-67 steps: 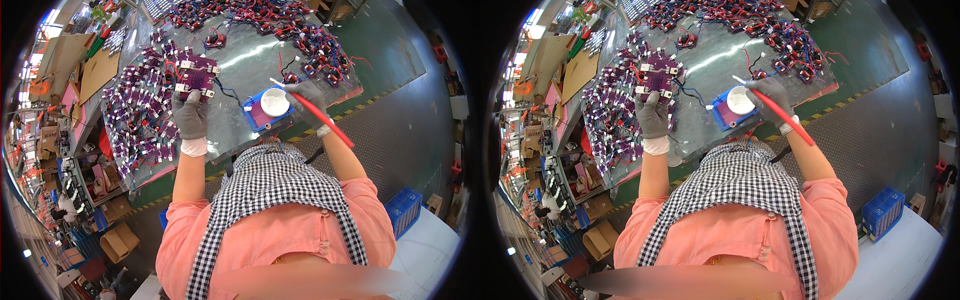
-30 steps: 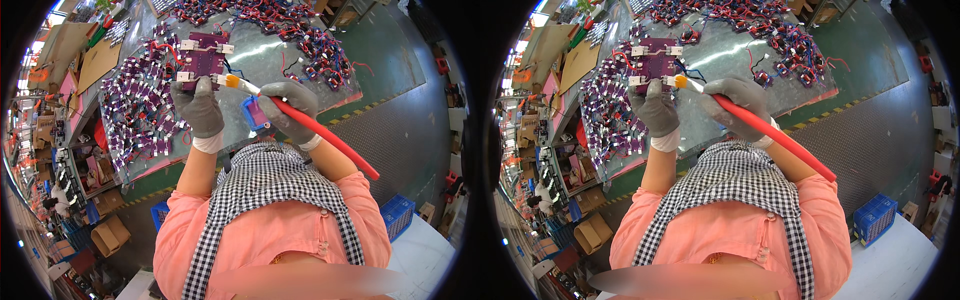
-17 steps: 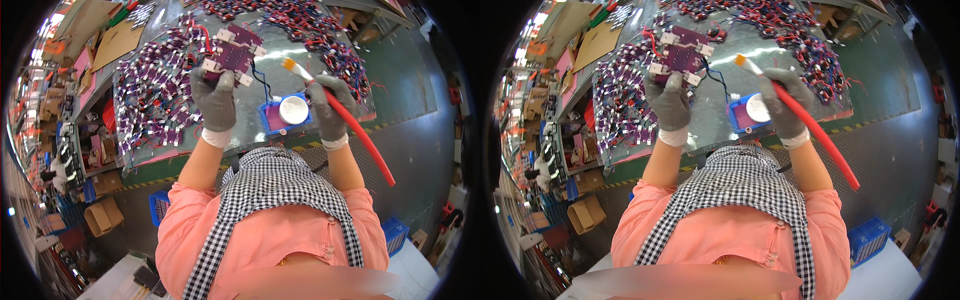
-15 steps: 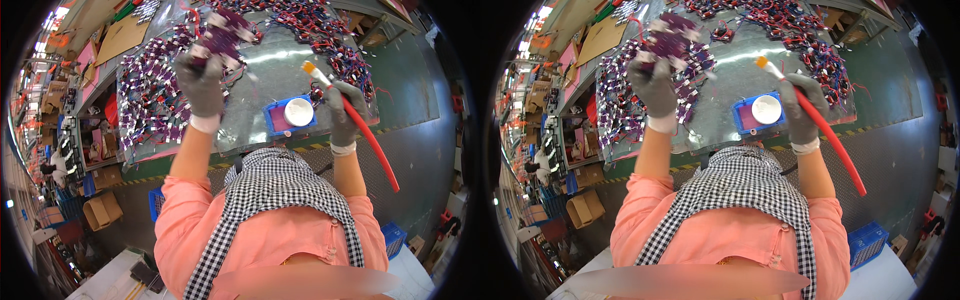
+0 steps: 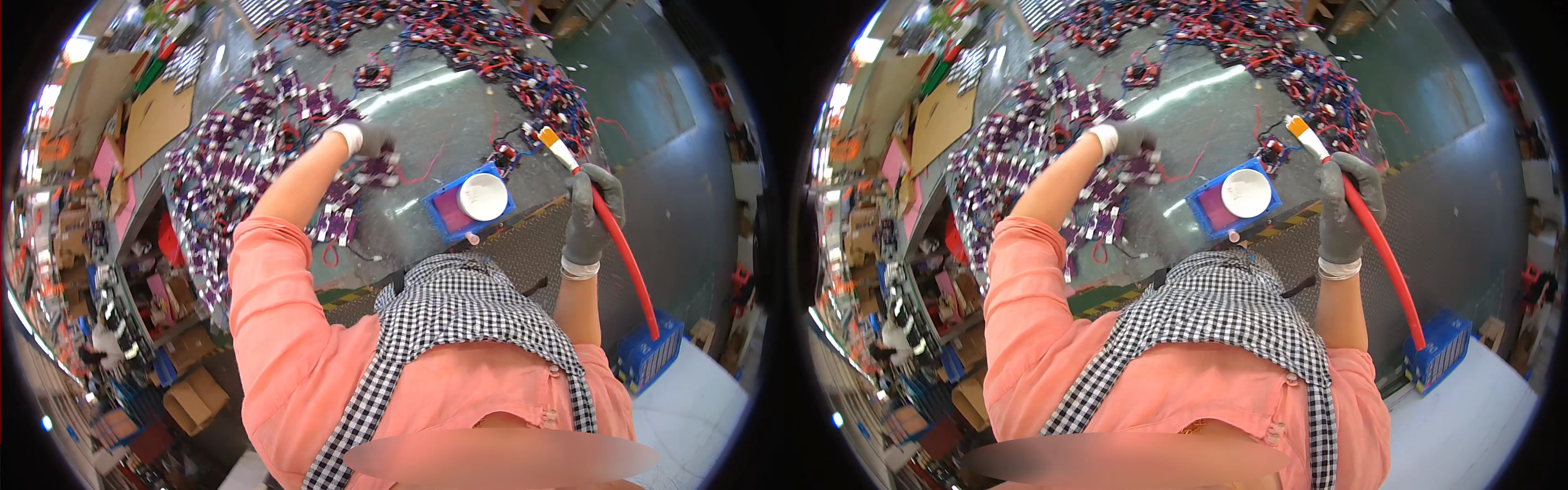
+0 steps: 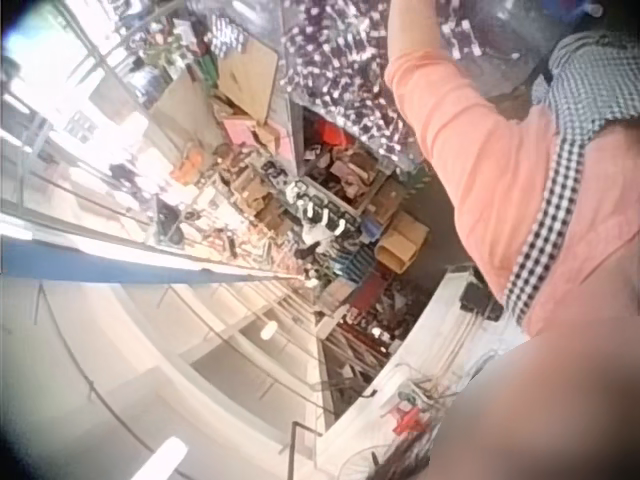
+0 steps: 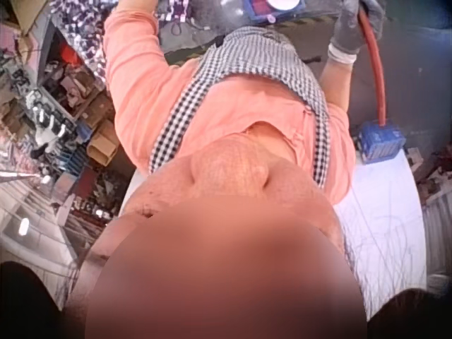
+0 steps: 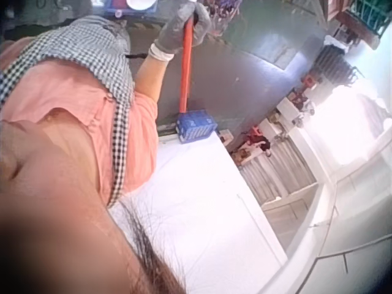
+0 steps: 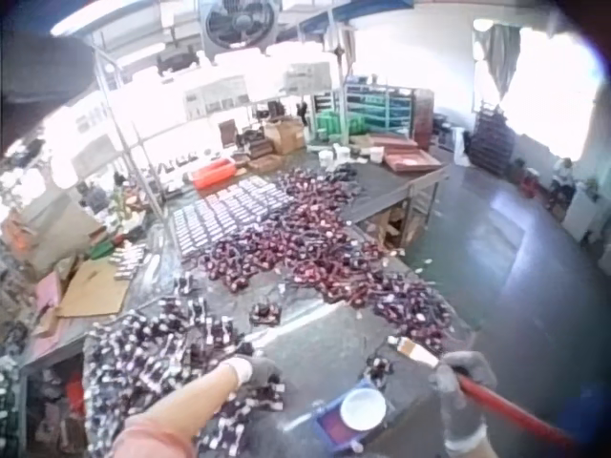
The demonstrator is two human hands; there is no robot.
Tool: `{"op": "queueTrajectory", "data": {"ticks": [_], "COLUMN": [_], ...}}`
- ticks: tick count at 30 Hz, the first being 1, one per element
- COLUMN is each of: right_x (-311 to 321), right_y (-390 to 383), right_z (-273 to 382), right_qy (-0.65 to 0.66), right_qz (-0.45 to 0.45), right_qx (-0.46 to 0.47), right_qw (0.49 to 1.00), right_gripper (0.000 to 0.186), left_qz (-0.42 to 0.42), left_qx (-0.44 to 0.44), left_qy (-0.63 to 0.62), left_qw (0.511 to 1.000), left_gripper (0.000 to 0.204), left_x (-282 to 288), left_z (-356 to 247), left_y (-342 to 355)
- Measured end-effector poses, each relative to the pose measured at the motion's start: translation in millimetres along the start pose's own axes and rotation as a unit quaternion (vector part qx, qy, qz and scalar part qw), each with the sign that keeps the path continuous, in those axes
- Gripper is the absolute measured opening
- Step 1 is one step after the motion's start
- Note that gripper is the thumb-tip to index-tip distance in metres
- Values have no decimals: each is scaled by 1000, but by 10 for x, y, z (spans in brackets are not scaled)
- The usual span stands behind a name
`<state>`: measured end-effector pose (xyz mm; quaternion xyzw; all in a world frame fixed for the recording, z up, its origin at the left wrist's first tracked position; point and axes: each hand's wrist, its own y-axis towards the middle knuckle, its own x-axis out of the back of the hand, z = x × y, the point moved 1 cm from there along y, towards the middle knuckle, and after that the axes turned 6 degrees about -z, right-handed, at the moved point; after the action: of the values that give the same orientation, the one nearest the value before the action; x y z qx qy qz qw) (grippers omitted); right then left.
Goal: The recorder is using a brush to apply a white liquid coating to specific areas of purple printed circuit boards.
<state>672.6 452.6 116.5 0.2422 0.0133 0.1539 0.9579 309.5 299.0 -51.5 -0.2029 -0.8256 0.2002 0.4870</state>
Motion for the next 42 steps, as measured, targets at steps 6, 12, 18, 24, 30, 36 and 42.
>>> {"op": "queueTrajectory", "data": {"ticks": [6, 12, 18, 24, 30, 36, 42], "right_x": [346, 599, 994, 709, 156, 173, 249], "right_y": [-29, -152, -352, -466, -531, -488, -76], "right_z": [32, 59, -15, -181, -847, -1079, -417], "right_qy": [-55, -101, -147, -173, -238, -267, 36], "right_qz": [-78, -126, -175, 120, 313, 343, 234], "right_qx": [-18, -38, -64, -56, 173, 233, -35], "right_qw": [995, 986, 971, 976, 903, 870, 971], "right_gripper": [12, 10, 9, 14, 13, 12, 9], "left_qz": [-61, -162, -130, -187, -530, -449, -332], "left_qx": [93, -364, -187, 26, 134, 40, 144], "left_qy": [249, 139, 180, 189, -83, -676, -717], "left_qw": [962, 907, 957, 964, 833, 582, 595], "left_gripper": [44, 48, 53, 61, 42, 42, 41], "left_x": [259, 199, 346, 270, 502, 922, 538], "left_z": [-550, -1332, -1408, -945, -450, -1024, -1720], "left_y": [545, 1617, 1945, 1536, 871, -155, -602]}}
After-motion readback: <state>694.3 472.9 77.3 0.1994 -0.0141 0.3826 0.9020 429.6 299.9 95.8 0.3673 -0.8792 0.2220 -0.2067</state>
